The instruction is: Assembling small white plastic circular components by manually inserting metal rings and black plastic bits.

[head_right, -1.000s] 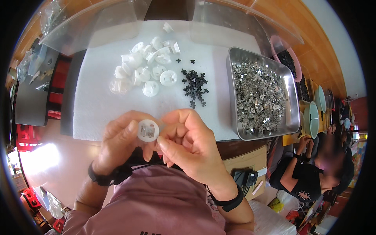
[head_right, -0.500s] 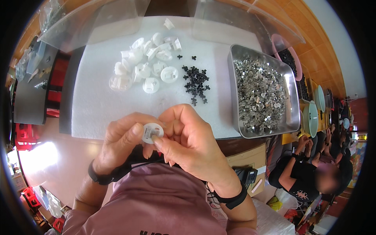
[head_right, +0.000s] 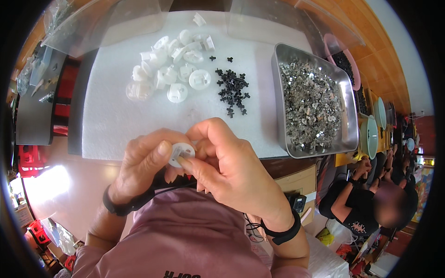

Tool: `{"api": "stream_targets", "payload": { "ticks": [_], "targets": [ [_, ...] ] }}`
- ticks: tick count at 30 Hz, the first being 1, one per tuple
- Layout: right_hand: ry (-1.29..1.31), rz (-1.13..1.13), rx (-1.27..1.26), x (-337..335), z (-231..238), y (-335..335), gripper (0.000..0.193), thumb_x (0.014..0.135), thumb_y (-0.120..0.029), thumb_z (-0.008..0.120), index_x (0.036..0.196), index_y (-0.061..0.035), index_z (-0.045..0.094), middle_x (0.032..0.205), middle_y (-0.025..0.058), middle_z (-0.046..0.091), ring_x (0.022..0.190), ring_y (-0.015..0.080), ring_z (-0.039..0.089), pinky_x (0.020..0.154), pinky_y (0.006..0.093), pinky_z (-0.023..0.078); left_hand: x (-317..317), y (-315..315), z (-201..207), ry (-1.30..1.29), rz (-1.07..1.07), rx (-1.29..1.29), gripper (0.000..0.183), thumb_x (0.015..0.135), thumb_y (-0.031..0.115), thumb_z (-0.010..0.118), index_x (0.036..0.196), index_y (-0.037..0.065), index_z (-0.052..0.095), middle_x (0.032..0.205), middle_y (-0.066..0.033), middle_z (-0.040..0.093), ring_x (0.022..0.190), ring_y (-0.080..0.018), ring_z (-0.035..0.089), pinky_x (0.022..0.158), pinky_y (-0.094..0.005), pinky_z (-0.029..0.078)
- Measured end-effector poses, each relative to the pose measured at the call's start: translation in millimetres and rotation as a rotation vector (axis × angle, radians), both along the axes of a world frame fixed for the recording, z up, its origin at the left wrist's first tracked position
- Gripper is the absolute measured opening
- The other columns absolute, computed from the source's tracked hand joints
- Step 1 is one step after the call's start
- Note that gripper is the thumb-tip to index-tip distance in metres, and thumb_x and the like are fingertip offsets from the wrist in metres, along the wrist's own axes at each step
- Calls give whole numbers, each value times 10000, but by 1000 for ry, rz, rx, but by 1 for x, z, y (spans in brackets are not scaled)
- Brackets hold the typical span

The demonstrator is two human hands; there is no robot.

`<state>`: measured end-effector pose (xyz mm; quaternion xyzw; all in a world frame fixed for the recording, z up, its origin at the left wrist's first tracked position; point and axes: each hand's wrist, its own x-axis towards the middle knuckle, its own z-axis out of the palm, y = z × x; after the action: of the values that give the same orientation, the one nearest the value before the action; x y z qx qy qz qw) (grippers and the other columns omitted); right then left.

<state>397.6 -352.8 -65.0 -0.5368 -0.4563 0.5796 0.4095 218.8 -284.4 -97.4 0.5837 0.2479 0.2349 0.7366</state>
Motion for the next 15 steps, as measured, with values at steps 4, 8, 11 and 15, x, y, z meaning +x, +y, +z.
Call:
{"api": "stream_targets", "payload": {
  "ticks": [4,8,11,15],
  "targets": [
    [-158,29,66,2,0,-1,236,921,-63,617,1057,1,437,690,114,650,541,117,597,480,254,449,1,-1,1,-1,2,-22,408,1020,337,442,1039,-31,615,805,-74,614,617,-85,504,575,-225,418],
    [-261,65,65,4,3,0,219,916,-93,629,1004,2,454,665,138,637,535,164,615,491,286,460,2,-1,1,-3,8,-17,403,1019,333,447,1037,-30,621,785,-65,615,611,-82,502,575,-224,418],
    [-311,65,103,5,4,0,216,912,-117,640,970,7,472,664,144,635,536,179,622,496,297,466,3,-1,4,25,9,-8,404,1019,333,446,1035,-31,624,772,-63,617,608,-80,503,570,-224,417],
    [-375,85,119,5,6,1,223,909,-131,645,957,14,482,661,146,633,542,188,629,501,304,471,-1,1,-2,3,-26,32,380,1028,336,434,1092,9,617,797,-5,602,623,-46,498,551,-188,439]
  ]
}}
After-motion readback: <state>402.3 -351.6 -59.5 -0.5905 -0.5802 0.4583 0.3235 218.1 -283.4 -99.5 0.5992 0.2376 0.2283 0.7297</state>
